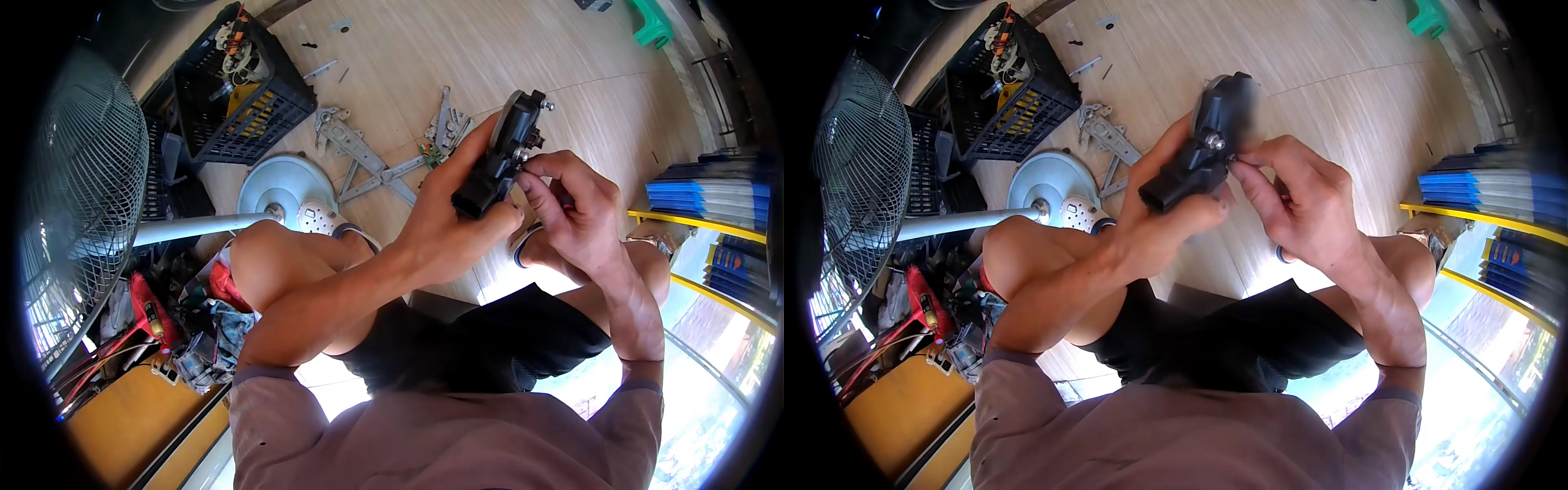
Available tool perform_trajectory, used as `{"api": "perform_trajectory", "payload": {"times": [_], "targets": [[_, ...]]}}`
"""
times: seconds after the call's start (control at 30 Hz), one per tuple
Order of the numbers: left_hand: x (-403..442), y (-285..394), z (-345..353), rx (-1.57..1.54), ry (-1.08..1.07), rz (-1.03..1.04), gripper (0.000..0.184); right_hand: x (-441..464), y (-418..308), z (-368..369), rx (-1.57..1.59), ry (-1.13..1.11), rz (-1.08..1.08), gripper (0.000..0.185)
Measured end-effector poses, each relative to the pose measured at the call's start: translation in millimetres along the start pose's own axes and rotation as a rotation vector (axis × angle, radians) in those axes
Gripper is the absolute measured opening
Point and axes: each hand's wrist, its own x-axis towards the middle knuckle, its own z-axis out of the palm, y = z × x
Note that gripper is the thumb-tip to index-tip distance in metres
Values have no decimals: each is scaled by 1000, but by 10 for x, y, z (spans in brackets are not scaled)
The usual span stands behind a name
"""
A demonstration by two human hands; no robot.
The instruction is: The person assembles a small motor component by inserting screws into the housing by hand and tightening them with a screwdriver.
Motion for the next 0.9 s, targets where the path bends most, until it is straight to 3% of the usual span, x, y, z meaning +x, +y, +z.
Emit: {"api": "perform_trajectory", "payload": {"times": [0.1, 0.2, 0.3, 0.5, 0.9], "targets": [[-2, 6, 0, 0, 3, -12, 78, 10, -3, -2, 2, -12, -23, 14], [-4, 10, 5, -3, 3, -16, 77, 18, 130, 2, 13, -16, -189, 16], [7, 27, 9, -6, 1, -6, 78, 10, -15, -37, 10, -29, -26, 16], [20, 40, 3, 5, -3, -1, 79, 17, -12, -67, 8, -15, 94, 13], [18, 16, 2, -15, -2, -13, 78, 9, 26, -34, 3, -25, -39, 19]]}}
